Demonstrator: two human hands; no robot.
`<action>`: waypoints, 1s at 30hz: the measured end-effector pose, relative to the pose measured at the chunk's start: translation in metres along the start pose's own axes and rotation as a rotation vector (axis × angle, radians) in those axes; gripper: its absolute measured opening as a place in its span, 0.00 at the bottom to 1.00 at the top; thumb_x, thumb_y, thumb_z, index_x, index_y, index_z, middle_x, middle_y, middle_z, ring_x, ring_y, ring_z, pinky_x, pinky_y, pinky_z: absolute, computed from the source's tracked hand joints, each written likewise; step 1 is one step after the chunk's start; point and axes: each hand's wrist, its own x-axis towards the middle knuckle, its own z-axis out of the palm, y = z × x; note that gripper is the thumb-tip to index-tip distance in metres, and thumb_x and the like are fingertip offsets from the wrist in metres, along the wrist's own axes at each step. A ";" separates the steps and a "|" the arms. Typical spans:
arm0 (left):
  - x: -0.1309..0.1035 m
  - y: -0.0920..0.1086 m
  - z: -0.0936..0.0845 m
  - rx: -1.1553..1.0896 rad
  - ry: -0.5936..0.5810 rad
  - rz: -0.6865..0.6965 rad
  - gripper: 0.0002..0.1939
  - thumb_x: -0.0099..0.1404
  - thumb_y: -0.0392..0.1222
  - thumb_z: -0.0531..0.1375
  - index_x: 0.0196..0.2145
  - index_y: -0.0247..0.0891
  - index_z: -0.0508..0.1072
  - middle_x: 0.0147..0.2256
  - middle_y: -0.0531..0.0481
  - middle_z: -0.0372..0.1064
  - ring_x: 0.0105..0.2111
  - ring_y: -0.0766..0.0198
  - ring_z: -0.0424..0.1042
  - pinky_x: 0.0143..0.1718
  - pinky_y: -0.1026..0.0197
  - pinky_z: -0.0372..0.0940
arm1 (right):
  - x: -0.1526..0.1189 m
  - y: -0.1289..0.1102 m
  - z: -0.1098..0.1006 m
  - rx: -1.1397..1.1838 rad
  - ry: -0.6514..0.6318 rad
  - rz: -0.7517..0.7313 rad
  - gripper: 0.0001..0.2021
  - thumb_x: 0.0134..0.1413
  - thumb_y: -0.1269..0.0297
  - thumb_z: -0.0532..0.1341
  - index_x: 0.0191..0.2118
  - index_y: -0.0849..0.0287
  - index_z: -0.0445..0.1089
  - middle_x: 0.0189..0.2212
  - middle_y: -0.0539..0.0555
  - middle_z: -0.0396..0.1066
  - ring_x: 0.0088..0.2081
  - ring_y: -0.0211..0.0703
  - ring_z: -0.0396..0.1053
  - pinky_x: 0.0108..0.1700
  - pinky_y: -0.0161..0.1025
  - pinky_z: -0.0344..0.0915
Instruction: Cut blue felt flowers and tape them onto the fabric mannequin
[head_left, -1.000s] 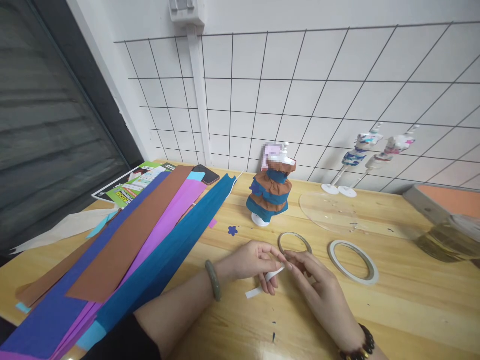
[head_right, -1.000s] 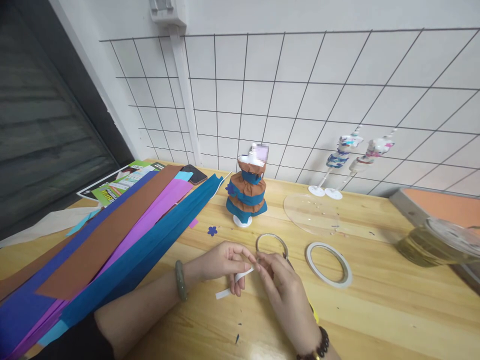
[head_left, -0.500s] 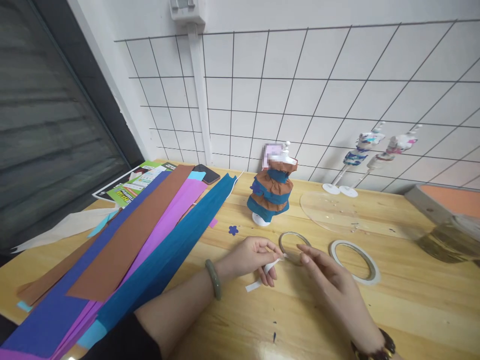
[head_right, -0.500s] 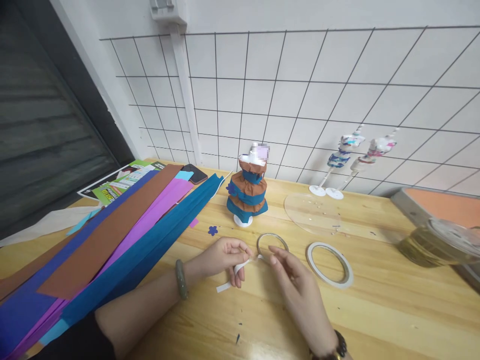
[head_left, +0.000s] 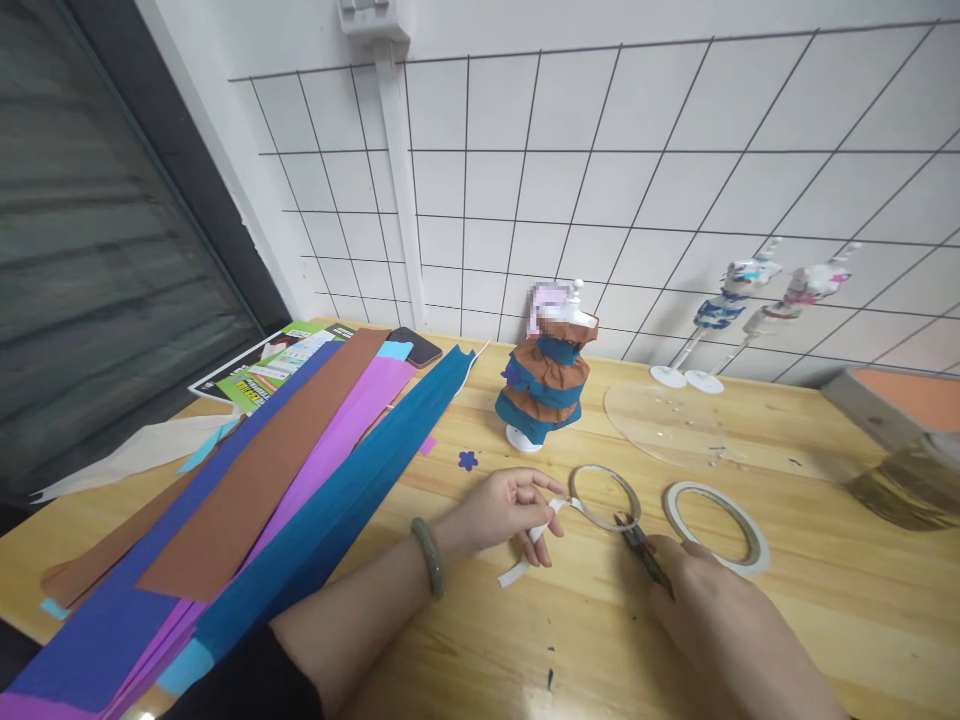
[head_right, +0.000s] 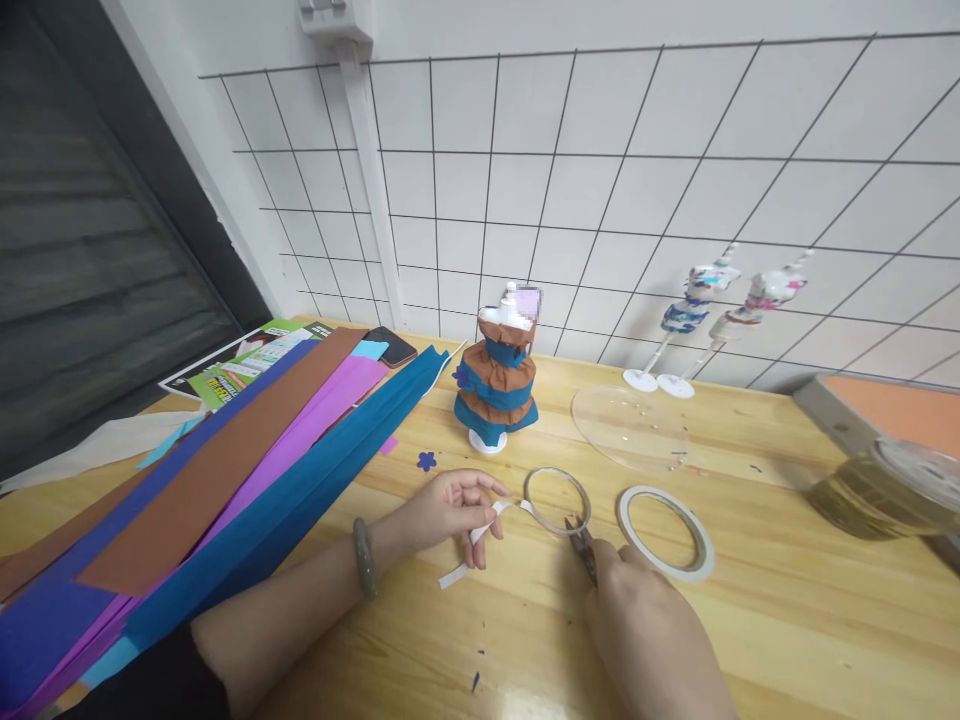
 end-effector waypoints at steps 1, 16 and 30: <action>0.000 0.000 0.000 -0.001 0.007 0.003 0.18 0.55 0.44 0.60 0.42 0.35 0.64 0.28 0.50 0.69 0.17 0.66 0.70 0.16 0.67 0.65 | 0.000 0.001 -0.001 -0.013 -0.011 0.016 0.10 0.45 0.77 0.51 0.31 0.57 0.65 0.21 0.54 0.71 0.22 0.46 0.71 0.22 0.37 0.60; 0.003 -0.003 -0.001 0.014 0.025 -0.004 0.20 0.54 0.46 0.60 0.42 0.35 0.65 0.27 0.49 0.69 0.17 0.67 0.70 0.16 0.67 0.65 | 0.006 -0.008 -0.048 0.698 -0.256 -0.013 0.21 0.56 0.51 0.47 0.39 0.54 0.74 0.23 0.53 0.76 0.19 0.43 0.71 0.16 0.33 0.65; -0.002 -0.003 0.005 0.121 -0.038 -0.015 0.20 0.56 0.47 0.59 0.45 0.37 0.66 0.27 0.51 0.68 0.17 0.68 0.70 0.16 0.68 0.64 | 0.020 -0.028 -0.037 0.982 -0.279 -0.129 0.19 0.56 0.55 0.54 0.52 0.54 0.66 0.50 0.52 0.68 0.52 0.51 0.63 0.55 0.48 0.58</action>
